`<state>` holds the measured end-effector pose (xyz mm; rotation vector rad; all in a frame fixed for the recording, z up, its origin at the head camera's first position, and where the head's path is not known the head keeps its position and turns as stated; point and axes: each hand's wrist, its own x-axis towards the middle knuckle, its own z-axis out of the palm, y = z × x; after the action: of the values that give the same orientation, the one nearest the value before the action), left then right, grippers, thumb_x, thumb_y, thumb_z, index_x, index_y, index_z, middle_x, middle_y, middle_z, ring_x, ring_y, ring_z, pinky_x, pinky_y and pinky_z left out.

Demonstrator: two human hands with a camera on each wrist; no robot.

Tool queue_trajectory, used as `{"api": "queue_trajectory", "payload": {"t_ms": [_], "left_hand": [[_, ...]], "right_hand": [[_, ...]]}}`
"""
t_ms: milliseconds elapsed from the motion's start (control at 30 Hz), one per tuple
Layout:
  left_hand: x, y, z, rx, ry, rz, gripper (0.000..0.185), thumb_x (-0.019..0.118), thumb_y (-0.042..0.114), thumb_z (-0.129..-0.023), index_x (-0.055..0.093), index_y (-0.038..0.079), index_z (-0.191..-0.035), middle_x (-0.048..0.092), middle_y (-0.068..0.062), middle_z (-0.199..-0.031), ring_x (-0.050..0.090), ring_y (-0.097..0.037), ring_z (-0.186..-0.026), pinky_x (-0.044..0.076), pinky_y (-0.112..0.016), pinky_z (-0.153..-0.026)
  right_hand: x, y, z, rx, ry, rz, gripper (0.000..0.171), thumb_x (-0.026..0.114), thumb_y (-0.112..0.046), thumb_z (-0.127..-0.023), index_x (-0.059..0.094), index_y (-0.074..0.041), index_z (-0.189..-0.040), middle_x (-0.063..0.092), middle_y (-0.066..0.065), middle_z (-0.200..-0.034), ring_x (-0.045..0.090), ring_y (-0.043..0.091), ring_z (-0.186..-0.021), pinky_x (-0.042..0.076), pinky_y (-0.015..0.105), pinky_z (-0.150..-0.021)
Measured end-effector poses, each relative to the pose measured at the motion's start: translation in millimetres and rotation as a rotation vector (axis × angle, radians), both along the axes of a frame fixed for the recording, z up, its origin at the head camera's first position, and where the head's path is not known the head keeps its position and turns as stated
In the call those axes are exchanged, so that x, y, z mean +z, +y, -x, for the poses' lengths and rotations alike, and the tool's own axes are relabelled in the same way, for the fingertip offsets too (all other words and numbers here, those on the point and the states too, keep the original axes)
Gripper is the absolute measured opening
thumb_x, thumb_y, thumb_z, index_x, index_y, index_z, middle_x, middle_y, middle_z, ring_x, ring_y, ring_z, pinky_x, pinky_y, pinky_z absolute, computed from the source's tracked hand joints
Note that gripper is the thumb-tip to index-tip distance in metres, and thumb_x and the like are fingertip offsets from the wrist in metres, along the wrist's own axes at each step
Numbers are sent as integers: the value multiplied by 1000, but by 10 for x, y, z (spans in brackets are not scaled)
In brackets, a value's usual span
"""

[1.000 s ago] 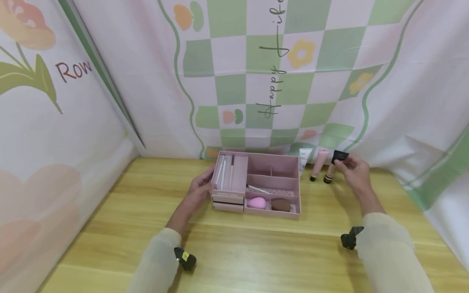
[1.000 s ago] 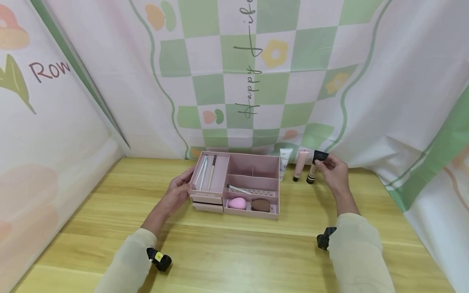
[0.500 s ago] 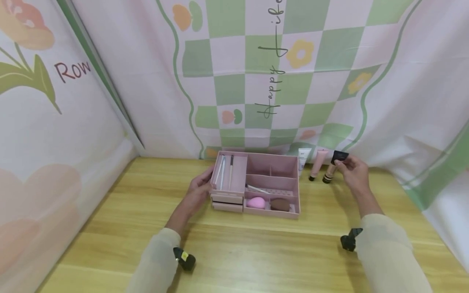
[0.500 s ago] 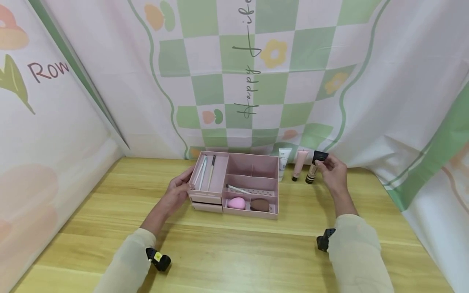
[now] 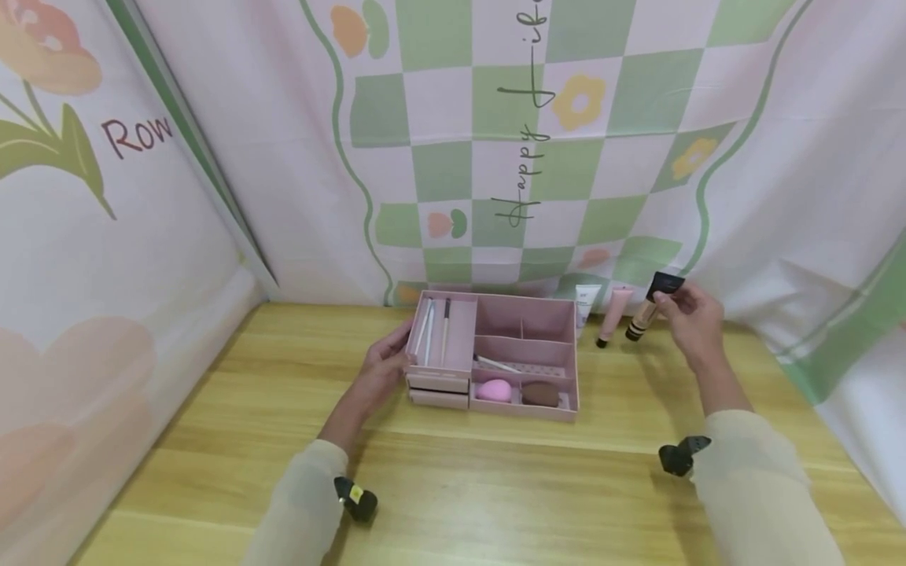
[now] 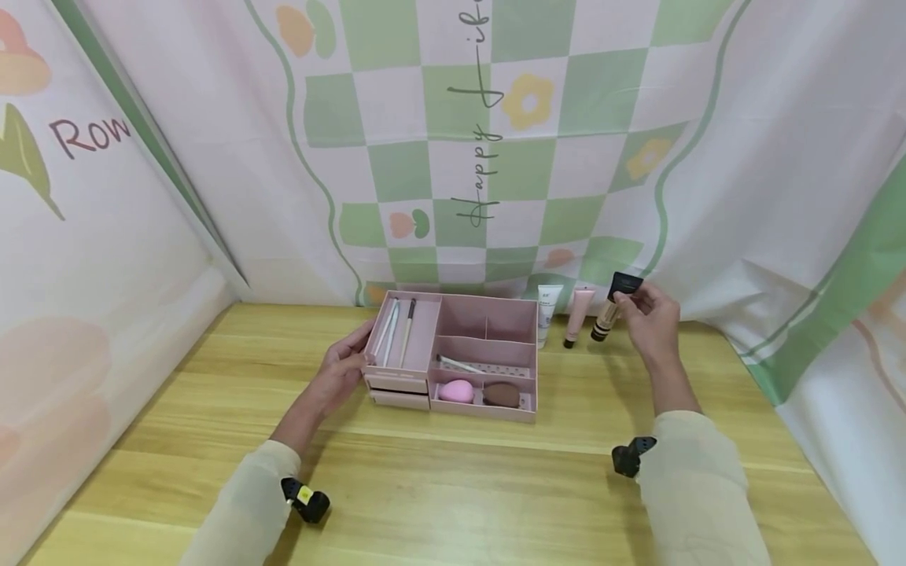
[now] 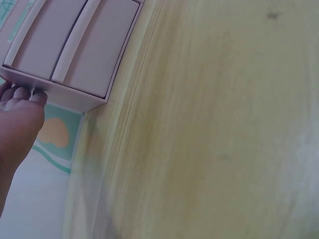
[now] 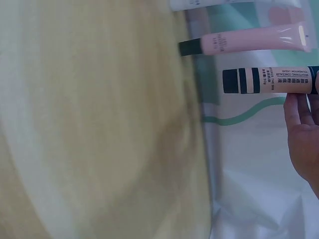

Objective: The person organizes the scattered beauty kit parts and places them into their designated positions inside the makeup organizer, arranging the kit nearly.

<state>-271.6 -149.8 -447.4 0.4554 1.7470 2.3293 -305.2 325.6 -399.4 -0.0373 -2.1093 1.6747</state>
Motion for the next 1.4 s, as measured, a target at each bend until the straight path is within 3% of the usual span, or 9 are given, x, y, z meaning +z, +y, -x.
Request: {"api": "queue_trajectory", "payload": {"t_ms": [100, 233, 500, 733, 933, 1200, 1400], "left_hand": [[-3, 3, 7, 1, -2, 3, 77, 46, -10, -83, 20, 2, -153, 15, -15, -165, 17, -31, -153, 23, -36, -123], [1, 3, 8, 4, 5, 1, 77, 46, -10, -82, 20, 1, -153, 15, -15, -164, 16, -31, -153, 20, -38, -124], [6, 0, -8, -6, 6, 3, 76, 46, -8, -83, 19, 2, -154, 15, -15, -165, 16, -31, -153, 21, -35, -124], [21, 3, -14, 2, 5, 2, 75, 47, -7, -84, 21, 3, -154, 16, -14, -165, 17, -30, -153, 21, -36, -124], [12, -6, -5, -4, 4, 15, 74, 47, -6, -86, 20, 3, -154, 15, -14, -165, 16, -30, -153, 19, -38, -125], [21, 11, -13, 0, 5, -1, 74, 46, -8, -85, 20, 2, -153, 15, -14, -165, 15, -30, -153, 18, -39, -126], [14, 2, -3, -6, 1, -4, 74, 45, -10, -84, 19, 1, -153, 15, -15, -165, 15, -30, -153, 19, -36, -124]], "right_hand": [[86, -19, -9, 17, 44, 61, 21, 63, 1, -91, 65, -20, -92, 66, -22, -81, 62, -10, -78, 53, 2, -71], [189, -37, -12, -1, 84, 44, 23, 65, 0, -89, 66, -23, -89, 67, -22, -81, 63, -10, -77, 53, 2, -71], [338, -50, -67, 112, 170, 241, 23, 66, 5, -87, 70, -16, -92, 73, -13, -85, 68, -3, -79, 56, 6, -72], [497, -119, -97, 79, 167, 124, 21, 69, 0, -86, 71, -20, -93, 72, -18, -84, 67, -6, -78, 54, 4, -73], [583, -173, -117, 171, 199, 205, 21, 69, 4, -85, 72, -15, -93, 75, -12, -84, 70, -3, -77, 56, 7, -73], [690, -278, -155, 248, 209, 202, 22, 68, 6, -85, 73, -13, -94, 76, -11, -87, 71, -1, -78, 57, 8, -73], [788, -427, -139, 216, 207, 79, 24, 69, 5, -85, 73, -18, -91, 75, -18, -85, 69, -6, -79, 55, 4, -74]]}}
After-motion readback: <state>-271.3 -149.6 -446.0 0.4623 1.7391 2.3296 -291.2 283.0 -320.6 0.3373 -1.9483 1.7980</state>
